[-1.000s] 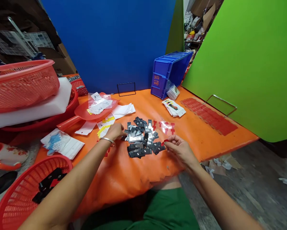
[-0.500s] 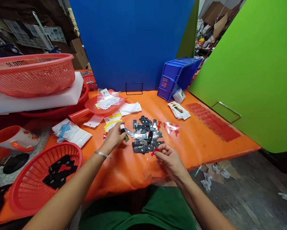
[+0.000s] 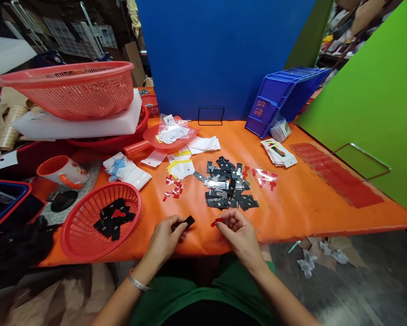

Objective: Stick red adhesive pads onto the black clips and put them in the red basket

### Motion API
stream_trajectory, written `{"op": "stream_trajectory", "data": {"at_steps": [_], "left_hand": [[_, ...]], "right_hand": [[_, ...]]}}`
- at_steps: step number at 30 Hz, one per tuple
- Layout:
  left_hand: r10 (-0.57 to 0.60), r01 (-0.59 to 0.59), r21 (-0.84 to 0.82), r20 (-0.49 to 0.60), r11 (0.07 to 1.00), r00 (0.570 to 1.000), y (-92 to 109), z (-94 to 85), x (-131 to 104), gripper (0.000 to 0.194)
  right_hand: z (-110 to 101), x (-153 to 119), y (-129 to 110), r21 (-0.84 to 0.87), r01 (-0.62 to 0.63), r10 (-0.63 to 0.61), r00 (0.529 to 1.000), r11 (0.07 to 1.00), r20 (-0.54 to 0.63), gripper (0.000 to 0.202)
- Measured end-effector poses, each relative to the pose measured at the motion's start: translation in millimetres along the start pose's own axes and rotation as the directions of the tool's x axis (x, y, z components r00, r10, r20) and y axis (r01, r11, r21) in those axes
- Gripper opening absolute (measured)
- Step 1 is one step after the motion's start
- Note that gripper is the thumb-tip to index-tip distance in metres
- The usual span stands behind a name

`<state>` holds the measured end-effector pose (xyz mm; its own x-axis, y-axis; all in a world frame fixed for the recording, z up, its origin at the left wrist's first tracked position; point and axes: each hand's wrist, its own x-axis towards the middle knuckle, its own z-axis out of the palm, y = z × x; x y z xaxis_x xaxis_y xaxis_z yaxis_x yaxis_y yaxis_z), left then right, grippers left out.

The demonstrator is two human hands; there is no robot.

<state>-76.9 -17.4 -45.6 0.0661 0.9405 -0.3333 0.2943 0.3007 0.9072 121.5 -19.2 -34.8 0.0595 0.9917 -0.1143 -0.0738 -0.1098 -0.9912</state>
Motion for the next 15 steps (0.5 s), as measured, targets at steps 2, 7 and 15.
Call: {"op": "stream_trajectory", "data": {"at_steps": [2, 7, 15], "left_hand": [[-0.13, 0.144, -0.355, 0.065, 0.924, 0.989, 2, 15.9, -3, 0.025], [-0.21, 0.295, -0.669, 0.208, 0.682, 0.955, 17, 39.0, -8, 0.039], [-0.208, 0.315, -0.631, 0.24, 0.709, 0.948, 10, 38.2, -4, 0.036]], "right_hand": [[7, -2, 2, -0.011, -0.006, 0.006, 1.0, 1.0, 0.017, 0.021], [18, 0, 11, -0.041, -0.005, 0.006, 1.0, 0.999, 0.03, 0.016], [17, 4, 20, -0.12, 0.064, -0.063, 0.998, 0.991, 0.013, 0.011]]}}
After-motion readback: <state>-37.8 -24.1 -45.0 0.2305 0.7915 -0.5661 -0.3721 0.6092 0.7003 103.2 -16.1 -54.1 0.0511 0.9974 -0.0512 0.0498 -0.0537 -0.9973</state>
